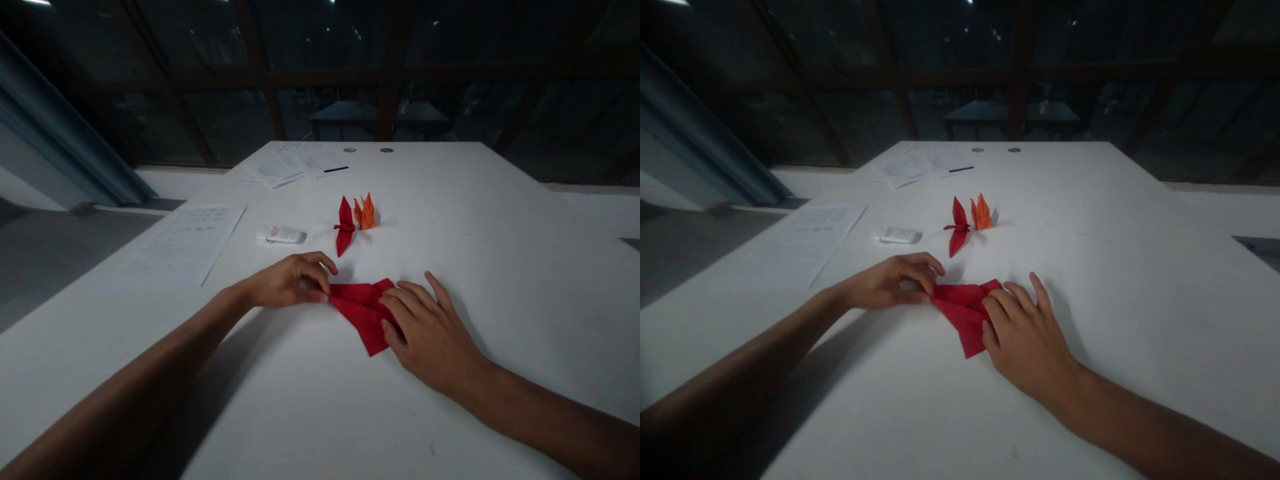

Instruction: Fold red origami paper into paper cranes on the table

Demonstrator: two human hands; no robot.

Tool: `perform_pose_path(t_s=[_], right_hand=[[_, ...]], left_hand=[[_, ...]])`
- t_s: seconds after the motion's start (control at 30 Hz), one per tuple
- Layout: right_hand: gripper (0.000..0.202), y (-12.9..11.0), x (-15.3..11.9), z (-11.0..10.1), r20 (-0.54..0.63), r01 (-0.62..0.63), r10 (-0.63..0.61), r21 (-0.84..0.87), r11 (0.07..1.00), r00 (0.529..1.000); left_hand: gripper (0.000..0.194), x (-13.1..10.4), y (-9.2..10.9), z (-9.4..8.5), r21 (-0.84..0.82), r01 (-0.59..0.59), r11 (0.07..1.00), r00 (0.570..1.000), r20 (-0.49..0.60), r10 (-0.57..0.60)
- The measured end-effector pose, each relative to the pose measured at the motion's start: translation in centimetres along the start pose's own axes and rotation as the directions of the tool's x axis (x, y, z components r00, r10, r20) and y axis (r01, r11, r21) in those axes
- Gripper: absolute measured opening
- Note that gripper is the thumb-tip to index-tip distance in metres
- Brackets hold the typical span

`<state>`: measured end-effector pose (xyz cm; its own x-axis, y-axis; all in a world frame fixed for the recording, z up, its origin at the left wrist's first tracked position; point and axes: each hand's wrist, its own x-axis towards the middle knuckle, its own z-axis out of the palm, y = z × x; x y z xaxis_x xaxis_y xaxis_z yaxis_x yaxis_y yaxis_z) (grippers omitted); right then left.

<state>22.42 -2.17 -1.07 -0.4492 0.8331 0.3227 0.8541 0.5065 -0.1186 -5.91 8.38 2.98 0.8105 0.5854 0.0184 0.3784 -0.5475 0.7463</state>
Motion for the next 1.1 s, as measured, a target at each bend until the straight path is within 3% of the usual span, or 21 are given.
perform_pose_path(t_s=[0.23, 0.43, 0.6, 0.73, 0.83, 0.97, 1.1], right_hand=[[0.032, -0.1, 0.0, -0.1, 0.012, 0.005, -0.005, 0.007, 1.0, 1.0], [0.029, -0.1, 0.0, -0.2, 0.01, 0.006, -0.006, 0.007, 1.0, 1.0], [0.03, -0.5, -0.1, -0.4, 0.028, -0.031, 0.029, 0.062, 0.998, 0.999], [0.03, -0.8, 0.0, -0.6, 0.049, -0.035, 0.029, 0.127, 0.991, 0.998], [0.024, -0.7, 0.0, -0.6, 0.038, -0.036, 0.03, 0.166, 0.986, 0.999], [0.015, -0.2, 0.1, -0.4, 0.014, -0.043, 0.041, 0.207, 0.977, 0.999], [0.005, 0.1, 0.4, -0.1, -0.002, -0.064, 0.066, 0.24, 0.969, 0.998]], left_hand=[[0.023, 0.7, -0.4, 1.5, 0.046, 0.132, 0.99, 0.978, -0.167, -0.123], [0.021, 1.2, 0.7, 3.1, -0.003, 0.225, 0.974, 0.943, -0.249, -0.219], [0.016, 1.7, 0.3, 4.0, 0.209, 0.217, 0.953, 0.926, -0.353, -0.133], [0.017, 1.7, 0.0, 4.2, 0.406, 0.16, 0.9, 0.903, -0.429, 0.033], [0.017, 1.6, 0.8, 4.4, 0.511, 0.079, 0.856, 0.923, -0.361, 0.131], [0.028, 1.7, 2.1, 5.4, 0.501, 0.018, 0.865, 0.974, -0.206, 0.099], [0.025, 1.9, 2.6, 6.1, 0.485, 0.006, 0.874, 0.988, -0.138, 0.07]])
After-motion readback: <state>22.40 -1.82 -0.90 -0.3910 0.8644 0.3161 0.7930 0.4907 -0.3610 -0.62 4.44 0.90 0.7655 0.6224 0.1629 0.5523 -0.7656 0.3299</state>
